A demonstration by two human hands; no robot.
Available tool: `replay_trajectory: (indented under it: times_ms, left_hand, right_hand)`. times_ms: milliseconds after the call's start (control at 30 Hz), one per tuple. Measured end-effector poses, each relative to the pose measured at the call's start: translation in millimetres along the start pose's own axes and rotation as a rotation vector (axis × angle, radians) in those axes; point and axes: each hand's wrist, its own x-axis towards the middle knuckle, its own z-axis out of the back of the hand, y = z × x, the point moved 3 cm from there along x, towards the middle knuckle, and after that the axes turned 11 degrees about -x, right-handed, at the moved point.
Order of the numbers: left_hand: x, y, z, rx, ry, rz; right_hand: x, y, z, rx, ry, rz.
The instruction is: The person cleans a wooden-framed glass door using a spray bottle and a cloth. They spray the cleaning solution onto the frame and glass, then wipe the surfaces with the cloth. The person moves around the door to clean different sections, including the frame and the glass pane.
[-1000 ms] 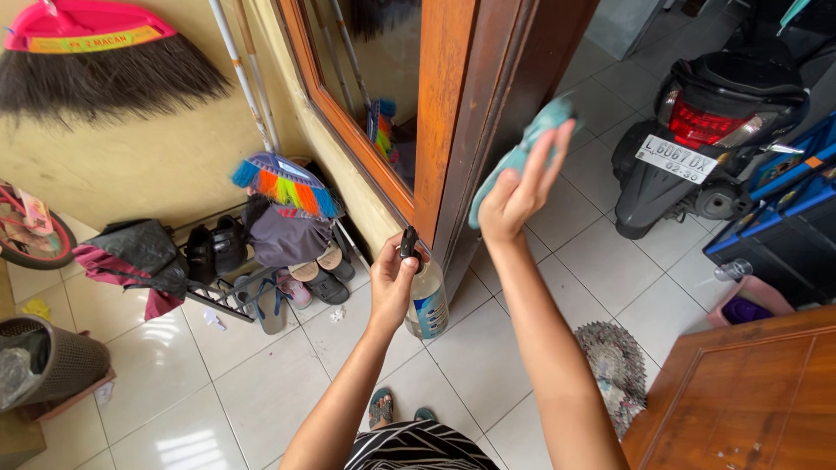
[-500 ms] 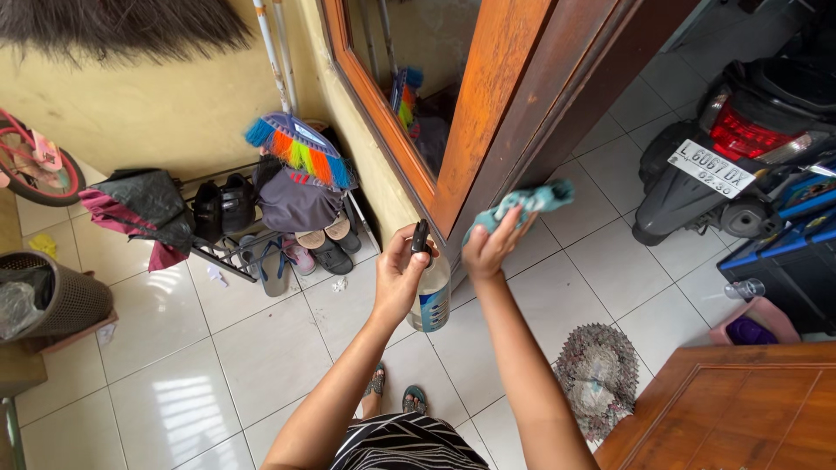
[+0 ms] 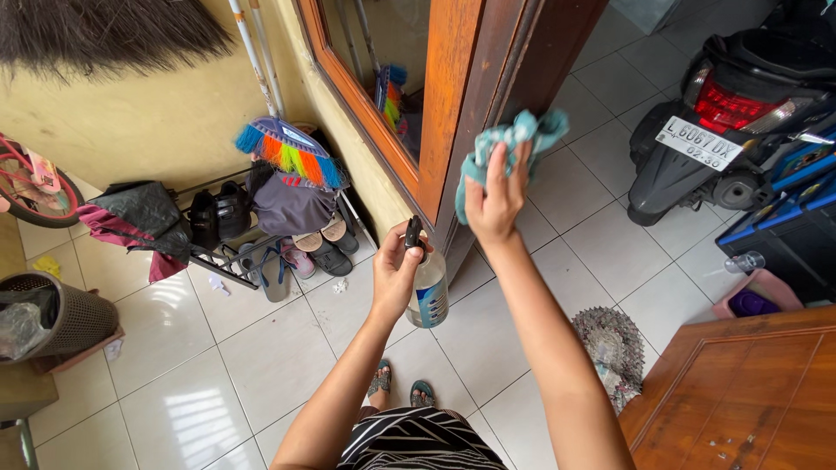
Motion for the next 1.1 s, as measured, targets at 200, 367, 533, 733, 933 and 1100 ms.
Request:
replay_trajectory:
  times_ms: [200,367,533,733,933,1100]
  left_hand:
    - [0,16,17,-0.018,-0.043,-0.003]
    - [-5,14,34,0.02,-0.078,0.005]
    - [-13,17,40,0.043,-0.096,0.013]
    - [-23,19,36,0.021,-0.079,0.001]
    - [-27,16,33,0.019,-0.089,0.016]
    - [-18,13,37,0.009,-0.076,-0.015]
  right_hand:
    - [6,6,-11,-0.107,-0.092,-0.033]
    - [-90,-9,-46,-0.181,-0.083,-0.095]
    - [-221,-28,-76,-0.261,0.051,-0.162]
    - [-291,-17,-73,-0.23,0.345,-0.26]
    - [-230,-21,-52,-0.129,0.277,-0.195]
    - [-62,-7,-21,-0.156,0.095,0.041]
